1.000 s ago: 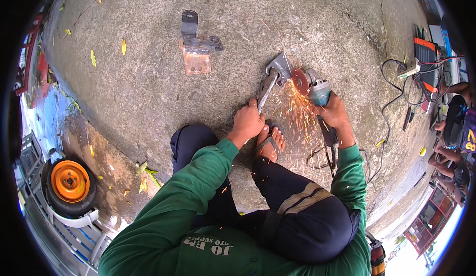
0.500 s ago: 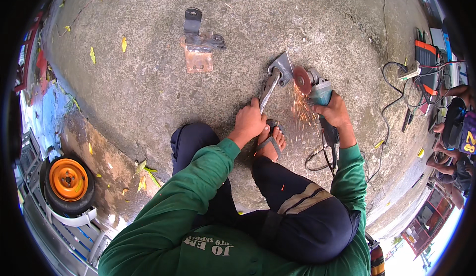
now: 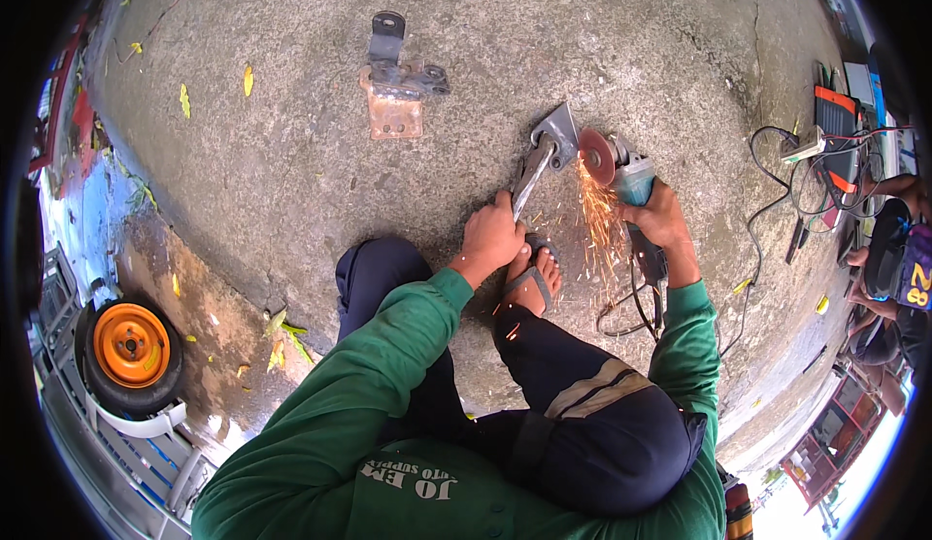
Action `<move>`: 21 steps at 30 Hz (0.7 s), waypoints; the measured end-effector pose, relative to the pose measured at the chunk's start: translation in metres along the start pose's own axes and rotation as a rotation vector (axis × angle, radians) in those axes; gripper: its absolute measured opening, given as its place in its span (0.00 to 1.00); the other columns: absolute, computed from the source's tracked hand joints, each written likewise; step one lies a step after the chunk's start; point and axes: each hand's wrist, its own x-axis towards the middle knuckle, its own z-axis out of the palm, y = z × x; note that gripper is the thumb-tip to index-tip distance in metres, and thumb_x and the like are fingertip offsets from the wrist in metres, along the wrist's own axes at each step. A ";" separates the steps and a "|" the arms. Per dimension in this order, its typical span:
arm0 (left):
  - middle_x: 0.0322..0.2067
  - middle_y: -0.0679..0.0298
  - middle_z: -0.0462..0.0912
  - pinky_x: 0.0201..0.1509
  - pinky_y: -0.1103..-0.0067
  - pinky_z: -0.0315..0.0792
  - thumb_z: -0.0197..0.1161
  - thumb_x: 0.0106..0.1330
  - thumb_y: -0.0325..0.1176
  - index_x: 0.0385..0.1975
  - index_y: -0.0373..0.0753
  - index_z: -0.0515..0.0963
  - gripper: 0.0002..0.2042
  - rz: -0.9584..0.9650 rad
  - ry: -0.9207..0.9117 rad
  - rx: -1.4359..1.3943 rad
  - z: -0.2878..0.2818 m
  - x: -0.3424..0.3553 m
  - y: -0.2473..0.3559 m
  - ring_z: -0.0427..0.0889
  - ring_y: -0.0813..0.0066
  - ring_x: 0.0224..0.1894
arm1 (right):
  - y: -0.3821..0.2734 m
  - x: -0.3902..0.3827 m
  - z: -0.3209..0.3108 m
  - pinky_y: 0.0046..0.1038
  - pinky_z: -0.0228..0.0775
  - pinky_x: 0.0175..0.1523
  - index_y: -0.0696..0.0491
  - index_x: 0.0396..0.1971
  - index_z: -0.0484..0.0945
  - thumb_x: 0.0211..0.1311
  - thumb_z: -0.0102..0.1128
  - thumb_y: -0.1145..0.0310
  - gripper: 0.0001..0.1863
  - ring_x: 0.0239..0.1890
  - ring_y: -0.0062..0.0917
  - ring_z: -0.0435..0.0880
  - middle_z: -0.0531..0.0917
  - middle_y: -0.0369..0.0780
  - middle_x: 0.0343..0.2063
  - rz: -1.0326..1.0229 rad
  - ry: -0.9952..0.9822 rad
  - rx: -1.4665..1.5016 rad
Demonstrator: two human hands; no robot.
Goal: The person marks a metal bracket with a pencil while sitting on the ground, then uses a bench grinder to smooth the bracket's edges. The person handles the bracket and pencil, then the grinder, producing sparks during grinding.
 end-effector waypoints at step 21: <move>0.34 0.42 0.86 0.48 0.54 0.79 0.66 0.61 0.36 0.47 0.31 0.70 0.20 0.011 0.024 0.037 0.000 0.000 -0.001 0.86 0.40 0.39 | -0.008 -0.005 -0.005 0.34 0.76 0.53 0.64 0.49 0.78 0.40 0.78 0.67 0.32 0.43 0.35 0.85 0.87 0.47 0.39 0.078 -0.060 -0.028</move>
